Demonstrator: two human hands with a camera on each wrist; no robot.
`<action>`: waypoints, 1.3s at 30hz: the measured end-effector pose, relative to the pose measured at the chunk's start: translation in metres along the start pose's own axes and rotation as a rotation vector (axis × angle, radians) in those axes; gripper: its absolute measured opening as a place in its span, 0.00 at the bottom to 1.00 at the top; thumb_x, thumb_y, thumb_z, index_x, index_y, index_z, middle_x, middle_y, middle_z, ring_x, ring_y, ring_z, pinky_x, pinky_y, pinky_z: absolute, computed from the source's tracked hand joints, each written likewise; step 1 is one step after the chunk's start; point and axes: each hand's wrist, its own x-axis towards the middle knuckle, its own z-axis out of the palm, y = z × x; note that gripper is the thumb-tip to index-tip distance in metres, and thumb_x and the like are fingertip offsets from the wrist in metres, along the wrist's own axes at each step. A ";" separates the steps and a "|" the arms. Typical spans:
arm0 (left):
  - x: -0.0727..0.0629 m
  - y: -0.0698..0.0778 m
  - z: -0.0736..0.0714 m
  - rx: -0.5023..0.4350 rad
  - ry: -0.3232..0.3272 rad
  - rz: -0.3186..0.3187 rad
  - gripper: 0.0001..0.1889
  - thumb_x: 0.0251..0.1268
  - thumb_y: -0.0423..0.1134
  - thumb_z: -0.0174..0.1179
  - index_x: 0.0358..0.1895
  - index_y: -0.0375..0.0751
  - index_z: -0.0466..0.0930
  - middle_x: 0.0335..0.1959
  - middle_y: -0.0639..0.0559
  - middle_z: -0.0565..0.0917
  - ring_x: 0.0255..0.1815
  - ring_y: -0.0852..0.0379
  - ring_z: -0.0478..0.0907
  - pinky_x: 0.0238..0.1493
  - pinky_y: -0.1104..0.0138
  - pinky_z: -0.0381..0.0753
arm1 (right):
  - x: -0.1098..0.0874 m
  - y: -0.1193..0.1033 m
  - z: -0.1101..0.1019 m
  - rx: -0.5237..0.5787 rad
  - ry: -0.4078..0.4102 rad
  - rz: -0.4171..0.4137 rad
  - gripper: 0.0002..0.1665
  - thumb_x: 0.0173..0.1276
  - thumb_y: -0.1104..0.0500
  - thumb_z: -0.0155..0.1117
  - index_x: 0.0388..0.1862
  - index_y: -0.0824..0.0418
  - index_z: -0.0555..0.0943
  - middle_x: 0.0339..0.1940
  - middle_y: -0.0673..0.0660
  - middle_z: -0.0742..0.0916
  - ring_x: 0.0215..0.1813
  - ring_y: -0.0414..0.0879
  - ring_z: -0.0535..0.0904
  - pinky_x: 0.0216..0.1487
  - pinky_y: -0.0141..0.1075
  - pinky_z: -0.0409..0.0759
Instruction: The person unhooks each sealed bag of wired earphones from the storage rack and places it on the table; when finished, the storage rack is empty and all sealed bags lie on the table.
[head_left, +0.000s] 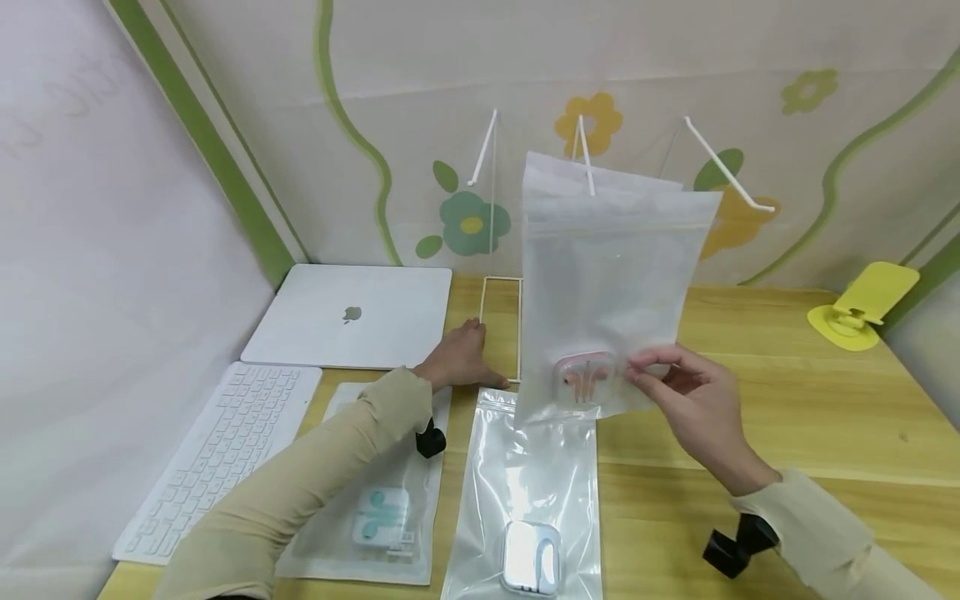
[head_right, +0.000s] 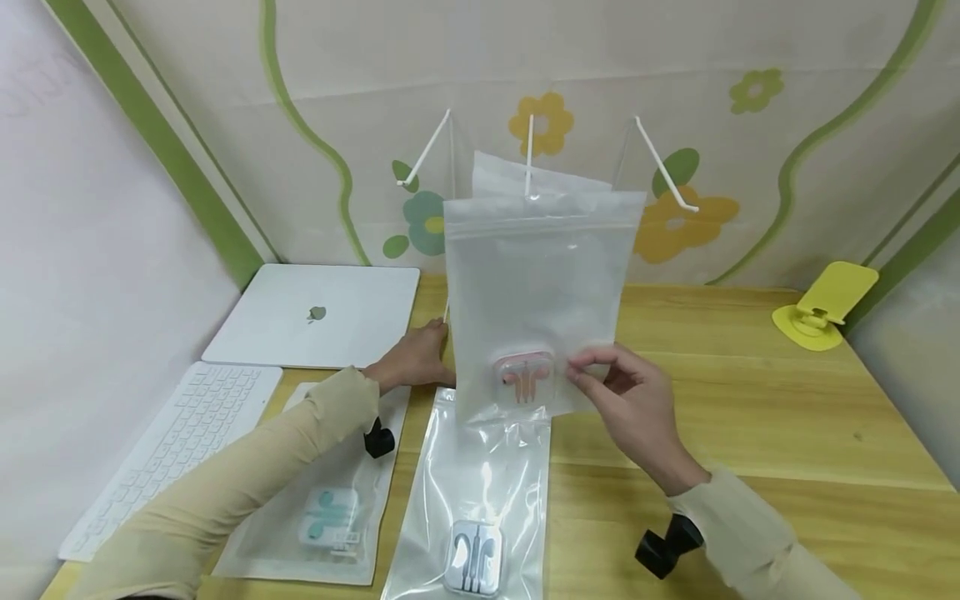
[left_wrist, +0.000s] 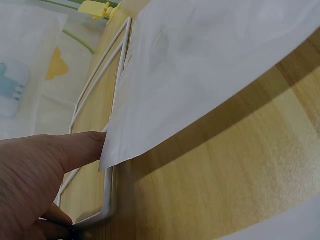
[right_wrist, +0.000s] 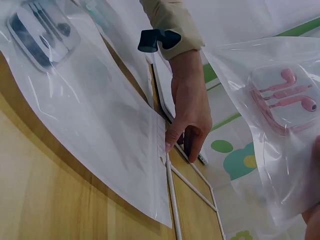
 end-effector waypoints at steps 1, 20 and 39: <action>-0.001 0.000 0.000 0.001 -0.001 -0.002 0.55 0.41 0.61 0.75 0.67 0.26 0.63 0.74 0.35 0.60 0.68 0.39 0.67 0.67 0.55 0.71 | -0.003 -0.003 -0.003 0.020 0.003 0.013 0.10 0.55 0.80 0.65 0.38 0.76 0.81 0.36 0.48 0.88 0.30 0.38 0.82 0.27 0.24 0.76; 0.002 0.000 -0.001 0.001 -0.010 -0.004 0.56 0.41 0.61 0.75 0.69 0.26 0.61 0.74 0.35 0.60 0.68 0.38 0.67 0.66 0.54 0.71 | -0.052 -0.033 -0.059 -0.047 0.137 0.098 0.15 0.49 0.86 0.64 0.35 0.77 0.81 0.33 0.50 0.89 0.25 0.37 0.83 0.22 0.24 0.73; 0.001 0.001 -0.001 -0.001 -0.001 -0.012 0.58 0.41 0.62 0.75 0.70 0.26 0.58 0.75 0.35 0.57 0.71 0.38 0.64 0.68 0.53 0.69 | -0.140 -0.010 -0.099 -0.639 0.139 0.640 0.10 0.56 0.61 0.75 0.37 0.60 0.86 0.27 0.31 0.85 0.15 0.39 0.70 0.17 0.34 0.64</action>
